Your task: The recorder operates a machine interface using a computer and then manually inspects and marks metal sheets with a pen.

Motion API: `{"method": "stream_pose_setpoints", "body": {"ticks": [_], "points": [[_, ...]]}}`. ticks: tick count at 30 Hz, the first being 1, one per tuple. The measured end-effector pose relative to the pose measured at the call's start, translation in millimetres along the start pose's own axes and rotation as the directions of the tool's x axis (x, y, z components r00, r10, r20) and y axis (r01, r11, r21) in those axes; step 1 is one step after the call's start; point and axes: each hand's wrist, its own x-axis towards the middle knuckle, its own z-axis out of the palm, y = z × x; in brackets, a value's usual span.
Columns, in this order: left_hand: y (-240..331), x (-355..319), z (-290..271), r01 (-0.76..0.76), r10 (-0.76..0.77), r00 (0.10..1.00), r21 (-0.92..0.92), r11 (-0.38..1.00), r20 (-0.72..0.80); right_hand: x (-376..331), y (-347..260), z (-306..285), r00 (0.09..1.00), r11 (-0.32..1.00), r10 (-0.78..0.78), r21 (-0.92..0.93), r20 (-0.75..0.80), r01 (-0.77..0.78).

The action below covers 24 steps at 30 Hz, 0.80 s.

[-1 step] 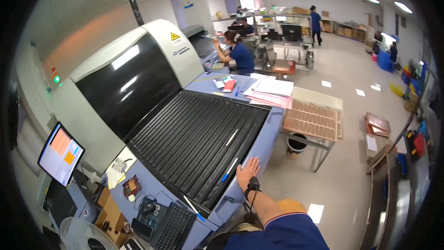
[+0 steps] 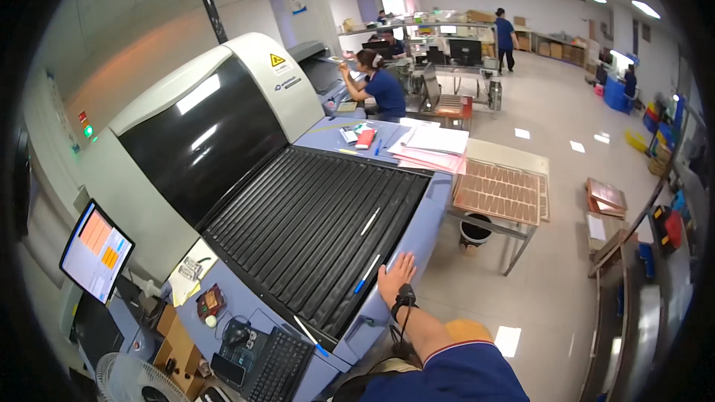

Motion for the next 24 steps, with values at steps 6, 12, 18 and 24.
{"method": "stream_pose_setpoints", "body": {"ticks": [6,12,18,24], "points": [[8.7,-4.1,20.3,0.004,-0.003,1.000,-0.067,0.998,0.021,14.4,4.9,-17.7,0.998,1.000,0.018,-0.014,-0.063,-0.019],[-20.4,-1.4,16.9,0.019,-0.020,1.000,-0.066,0.998,-0.006,-3.7,-10.1,-10.7,0.999,0.998,0.029,-0.052,0.026,-0.028],[4.2,3.9,-1.7,0.215,-0.194,0.967,-0.122,0.969,0.168,-1.7,10.1,-8.5,0.999,0.985,0.029,-0.171,0.042,-0.022],[37.3,-2.6,-7.6,0.144,-0.121,0.970,-0.094,0.985,0.213,25.0,35.3,-4.8,0.998,0.954,-0.018,-0.301,-0.055,0.001]]}}
